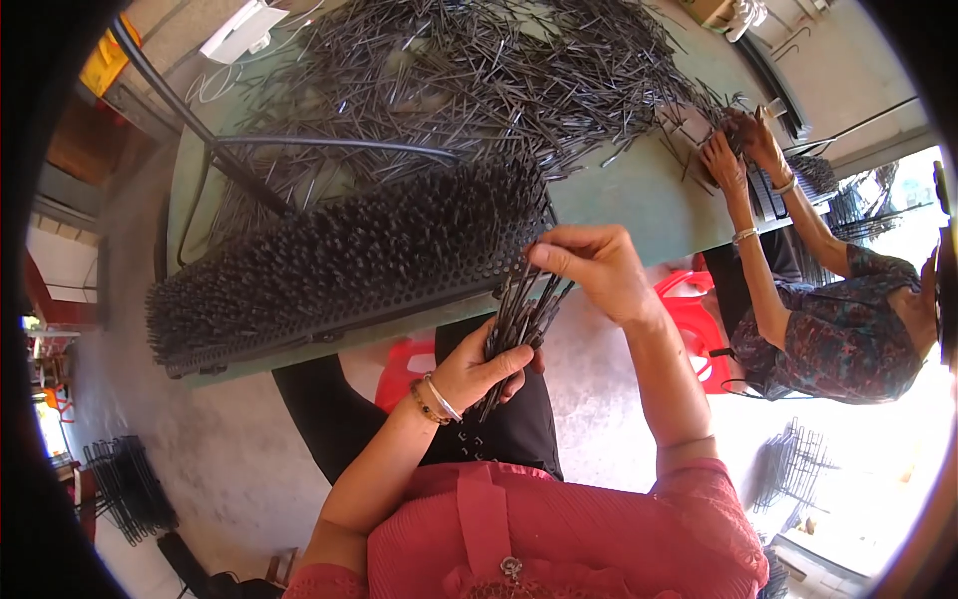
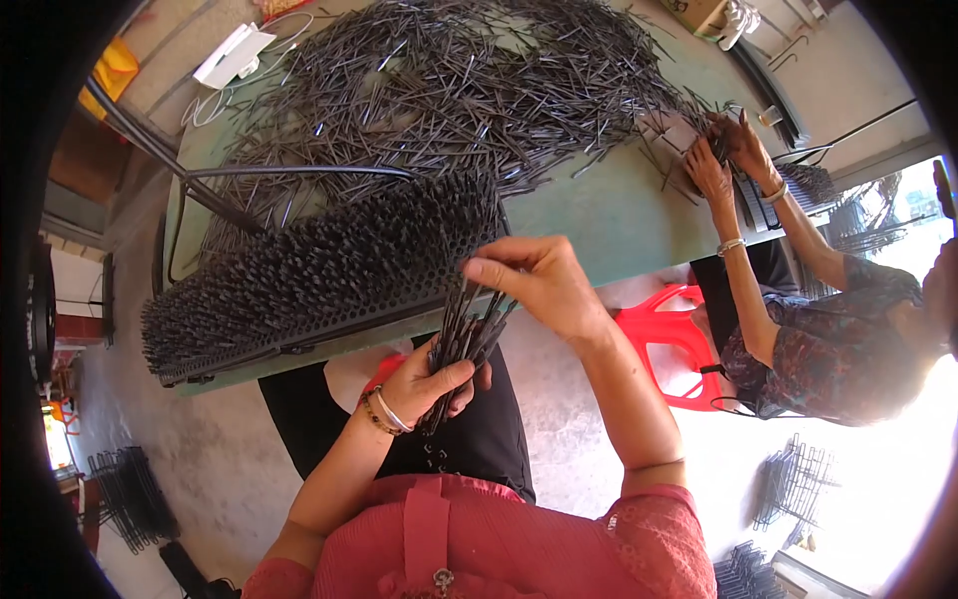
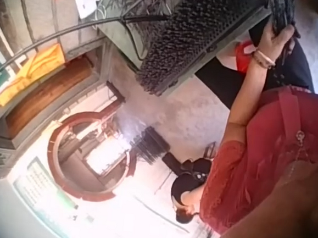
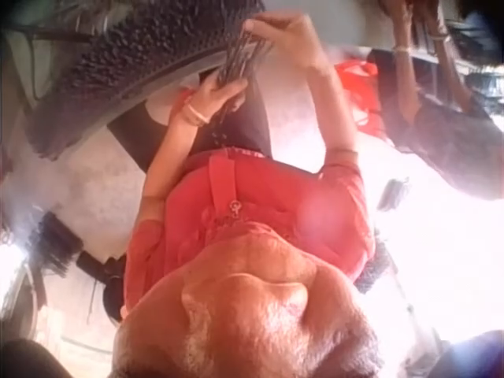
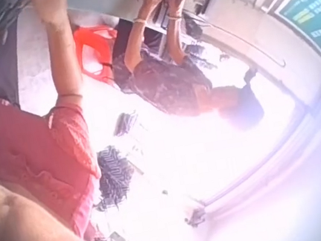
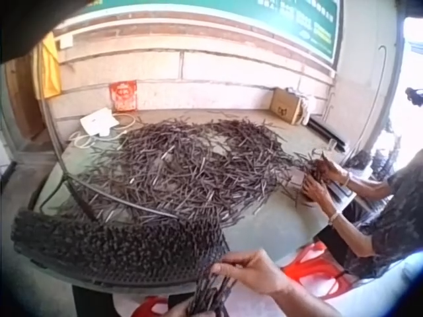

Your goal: Manually inserting bundles of black wire into a base to assemble a brush.

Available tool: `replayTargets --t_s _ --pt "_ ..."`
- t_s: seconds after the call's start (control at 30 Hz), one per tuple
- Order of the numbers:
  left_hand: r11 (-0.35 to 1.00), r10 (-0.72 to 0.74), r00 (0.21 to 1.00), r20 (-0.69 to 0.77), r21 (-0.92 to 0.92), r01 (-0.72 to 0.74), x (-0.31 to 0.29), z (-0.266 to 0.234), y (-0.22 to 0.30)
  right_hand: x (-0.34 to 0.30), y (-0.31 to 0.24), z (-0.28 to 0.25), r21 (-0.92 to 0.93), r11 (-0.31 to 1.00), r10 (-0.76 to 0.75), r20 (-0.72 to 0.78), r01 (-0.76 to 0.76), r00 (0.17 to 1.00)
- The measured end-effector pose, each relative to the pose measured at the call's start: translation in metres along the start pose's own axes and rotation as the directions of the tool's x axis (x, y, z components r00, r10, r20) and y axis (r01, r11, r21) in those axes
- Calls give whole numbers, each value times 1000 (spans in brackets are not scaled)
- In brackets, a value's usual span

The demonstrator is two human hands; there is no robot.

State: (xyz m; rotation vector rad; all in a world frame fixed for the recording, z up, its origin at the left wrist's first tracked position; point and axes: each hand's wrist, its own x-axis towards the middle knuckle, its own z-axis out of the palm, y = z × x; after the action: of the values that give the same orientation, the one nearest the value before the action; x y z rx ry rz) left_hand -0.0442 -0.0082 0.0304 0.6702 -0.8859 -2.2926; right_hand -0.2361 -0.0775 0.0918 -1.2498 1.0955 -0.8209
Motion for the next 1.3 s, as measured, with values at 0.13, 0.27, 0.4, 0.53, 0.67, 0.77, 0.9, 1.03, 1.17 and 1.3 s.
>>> replayTargets --t_s 0.13,0.27,0.4,0.53,0.67,0.77,0.9,1.03,1.17,1.3 --pt "998 -42 995 -87 42 46 7 -7 -8 7 -9 -14 -92 980 -194 -289 175 937" --pt "999 -48 996 -81 -18 47 11 -4 -7 23 -16 -24 -224 942 -322 -386 250 865" --pt "996 -47 994 -102 -79 39 11 0 -8 30 -10 -24 -417 888 -374 -413 192 831" --pt "995 -50 995 -85 -89 43 9 2 -7 30 -11 -22 -435 880 -388 -423 192 819" --pt "994 -50 994 -98 -97 41 8 2 -7 30 -11 -19 -525 823 -466 -406 217 786" --pt "994 -52 992 -113 -99 41 7 2 -6 30 -11 -18 -602 753 -548 -353 265 758" --pt "992 -71 990 -125 -113 57 7 2 -4 29 -16 -13 -691 645 -638 -250 328 729" --pt "996 -48 992 -115 -81 39 6 1 -4 29 -13 -8 -743 600 -661 -253 295 707" --pt "996 -47 986 -159 -86 34 5 1 -7 30 -9 -9 -710 633 -652 -274 309 707" --pt "996 -31 985 -168 -87 16 6 1 -8 33 -2 -11 -772 530 -675 -135 350 725"
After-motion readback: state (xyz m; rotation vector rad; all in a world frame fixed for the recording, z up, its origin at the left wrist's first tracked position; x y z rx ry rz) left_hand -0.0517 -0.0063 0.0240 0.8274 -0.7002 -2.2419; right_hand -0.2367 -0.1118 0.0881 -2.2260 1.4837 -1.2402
